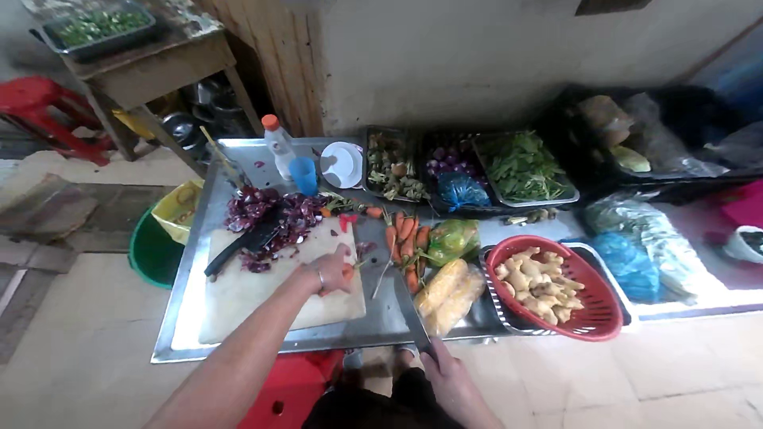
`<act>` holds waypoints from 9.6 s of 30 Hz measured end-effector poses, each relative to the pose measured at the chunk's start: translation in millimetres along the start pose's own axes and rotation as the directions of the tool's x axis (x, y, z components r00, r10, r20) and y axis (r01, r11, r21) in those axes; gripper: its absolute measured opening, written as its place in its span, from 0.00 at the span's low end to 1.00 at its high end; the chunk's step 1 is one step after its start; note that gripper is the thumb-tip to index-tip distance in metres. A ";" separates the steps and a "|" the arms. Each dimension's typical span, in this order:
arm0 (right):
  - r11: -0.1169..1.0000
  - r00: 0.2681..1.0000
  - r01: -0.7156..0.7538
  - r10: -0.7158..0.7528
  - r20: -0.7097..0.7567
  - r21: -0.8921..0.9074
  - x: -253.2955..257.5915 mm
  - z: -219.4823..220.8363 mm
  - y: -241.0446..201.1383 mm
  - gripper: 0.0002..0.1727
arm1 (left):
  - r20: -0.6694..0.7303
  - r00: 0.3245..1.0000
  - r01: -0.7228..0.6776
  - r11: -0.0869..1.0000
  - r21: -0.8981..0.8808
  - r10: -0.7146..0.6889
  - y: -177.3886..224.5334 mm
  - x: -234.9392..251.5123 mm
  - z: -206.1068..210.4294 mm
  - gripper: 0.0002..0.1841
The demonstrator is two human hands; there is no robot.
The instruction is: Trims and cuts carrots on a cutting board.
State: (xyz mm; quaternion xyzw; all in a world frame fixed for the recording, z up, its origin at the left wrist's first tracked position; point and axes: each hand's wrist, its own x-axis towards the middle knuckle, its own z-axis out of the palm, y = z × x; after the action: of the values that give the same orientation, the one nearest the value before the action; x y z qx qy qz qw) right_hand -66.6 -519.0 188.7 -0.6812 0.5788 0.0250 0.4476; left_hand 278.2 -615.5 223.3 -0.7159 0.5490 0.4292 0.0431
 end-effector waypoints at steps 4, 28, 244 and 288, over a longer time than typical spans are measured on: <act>0.990 0.997 0.021 -0.010 0.077 -0.138 15.9 6.2 -32.9 0.33 | -0.160 0.987 0.045 0.996 0.083 -0.031 -52.9 2.0 62.8 0.36; 0.750 0.959 0.214 -0.038 0.282 -0.625 55.0 20.9 -140.3 0.39 | -0.556 0.815 0.001 0.959 -0.284 -0.166 -74.0 -20.6 113.1 0.27; 0.996 0.994 -0.083 0.079 -0.080 -0.044 -29.3 -28.4 -18.0 0.38 | -0.425 0.904 0.011 0.998 -0.059 -0.035 90.2 82.3 36.7 0.26; 0.999 1.000 -0.014 0.014 -0.006 0.034 49.4 3.4 -28.6 0.37 | -0.380 0.904 -0.081 0.950 0.302 0.198 -36.5 40.0 51.7 0.26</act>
State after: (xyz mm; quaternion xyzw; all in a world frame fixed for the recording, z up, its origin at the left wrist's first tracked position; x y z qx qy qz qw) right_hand -25.5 -556.7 176.1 -0.6694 0.5854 0.0162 0.4571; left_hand 280.1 -603.6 149.5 -0.7343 0.6511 0.1919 -0.0025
